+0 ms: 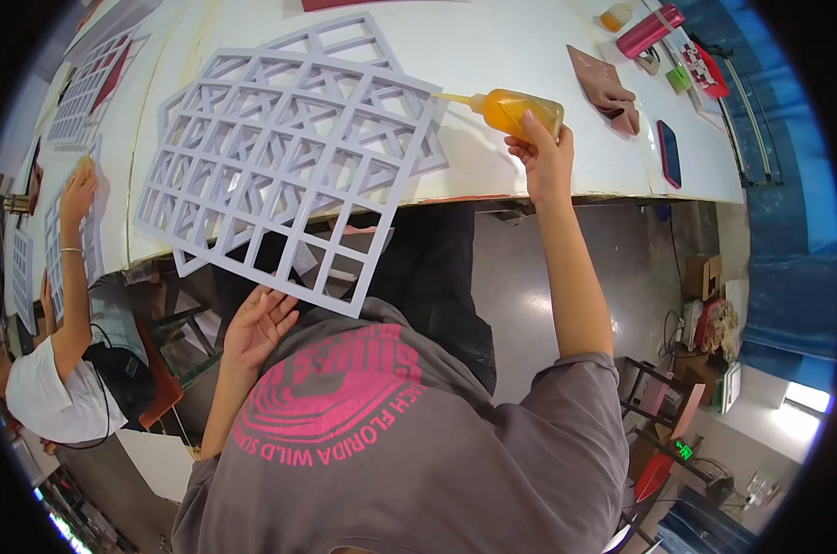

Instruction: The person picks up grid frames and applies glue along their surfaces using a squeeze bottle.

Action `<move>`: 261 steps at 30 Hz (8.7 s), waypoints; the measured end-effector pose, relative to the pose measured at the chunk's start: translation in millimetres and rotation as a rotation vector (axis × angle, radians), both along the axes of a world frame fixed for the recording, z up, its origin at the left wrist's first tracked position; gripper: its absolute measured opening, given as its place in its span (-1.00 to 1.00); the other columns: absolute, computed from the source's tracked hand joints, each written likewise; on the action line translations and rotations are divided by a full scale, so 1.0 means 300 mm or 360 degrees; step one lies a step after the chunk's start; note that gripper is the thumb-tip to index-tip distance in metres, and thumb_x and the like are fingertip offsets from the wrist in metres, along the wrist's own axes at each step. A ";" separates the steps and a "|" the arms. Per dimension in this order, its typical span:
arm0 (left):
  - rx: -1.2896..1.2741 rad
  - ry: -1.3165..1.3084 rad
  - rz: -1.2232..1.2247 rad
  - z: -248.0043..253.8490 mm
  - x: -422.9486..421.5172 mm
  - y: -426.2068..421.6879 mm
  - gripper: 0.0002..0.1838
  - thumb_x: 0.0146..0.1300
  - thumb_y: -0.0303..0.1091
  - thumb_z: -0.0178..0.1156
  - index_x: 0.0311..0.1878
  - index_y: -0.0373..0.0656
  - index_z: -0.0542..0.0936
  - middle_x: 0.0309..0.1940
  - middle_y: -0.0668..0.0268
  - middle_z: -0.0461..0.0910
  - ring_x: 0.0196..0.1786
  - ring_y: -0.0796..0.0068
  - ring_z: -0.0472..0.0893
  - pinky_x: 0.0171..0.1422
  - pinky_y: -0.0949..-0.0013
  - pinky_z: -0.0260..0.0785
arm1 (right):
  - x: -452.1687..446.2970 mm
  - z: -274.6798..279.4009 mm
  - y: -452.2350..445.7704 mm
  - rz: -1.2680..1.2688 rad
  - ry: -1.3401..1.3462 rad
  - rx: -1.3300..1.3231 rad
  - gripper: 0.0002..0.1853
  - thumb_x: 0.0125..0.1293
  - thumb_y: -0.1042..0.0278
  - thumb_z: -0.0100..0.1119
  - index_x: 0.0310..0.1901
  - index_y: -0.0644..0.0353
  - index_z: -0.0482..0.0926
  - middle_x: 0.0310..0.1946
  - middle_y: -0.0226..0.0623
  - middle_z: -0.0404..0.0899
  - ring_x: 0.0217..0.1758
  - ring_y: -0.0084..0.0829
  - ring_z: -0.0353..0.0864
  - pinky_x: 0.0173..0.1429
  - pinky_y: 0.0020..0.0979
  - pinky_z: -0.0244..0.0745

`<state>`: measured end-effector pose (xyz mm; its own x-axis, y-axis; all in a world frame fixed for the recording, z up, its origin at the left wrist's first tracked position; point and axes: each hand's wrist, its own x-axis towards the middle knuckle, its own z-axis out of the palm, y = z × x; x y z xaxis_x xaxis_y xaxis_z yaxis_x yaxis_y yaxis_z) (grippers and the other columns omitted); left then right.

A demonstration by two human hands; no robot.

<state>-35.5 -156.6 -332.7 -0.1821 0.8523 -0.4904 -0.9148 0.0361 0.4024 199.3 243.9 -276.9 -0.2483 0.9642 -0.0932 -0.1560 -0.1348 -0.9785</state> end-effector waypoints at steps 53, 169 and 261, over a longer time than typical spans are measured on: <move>0.0857 0.1016 0.0352 0.386 -0.278 0.298 -0.81 0.22 -0.56 0.15 -0.11 -0.22 0.43 0.20 -0.05 0.37 0.25 0.04 0.41 0.25 -0.11 0.38 | 0.043 -0.175 0.145 0.0198 0.1802 -0.0544 -0.43 0.29 0.12 0.12 0.24 0.27 0.29 0.13 0.00 0.37 -0.36 -0.48 0.40 -0.28 -0.58 0.45; -0.0083 -0.0039 -0.0082 0.022 0.055 0.019 -0.65 0.32 -0.42 0.10 0.14 -0.25 0.40 0.07 0.09 0.51 0.07 0.31 0.56 0.21 0.24 0.43 | -0.852 -0.039 0.031 0.0400 -0.0081 0.0248 -0.36 0.08 0.25 0.39 0.03 0.38 0.21 -0.23 -0.07 0.51 -0.47 -0.42 0.62 -0.41 -0.50 0.54; -0.0137 0.0296 0.0041 0.046 0.058 0.074 -0.65 0.29 -0.47 0.10 0.13 -0.28 0.41 0.06 0.13 0.52 0.08 0.41 0.55 0.16 0.31 0.40 | -0.137 -0.064 0.046 -0.0113 0.0007 0.0010 -0.45 0.15 0.28 0.34 -0.01 0.36 0.22 -0.29 -0.07 0.50 -0.48 -0.35 0.57 -0.38 -0.46 0.49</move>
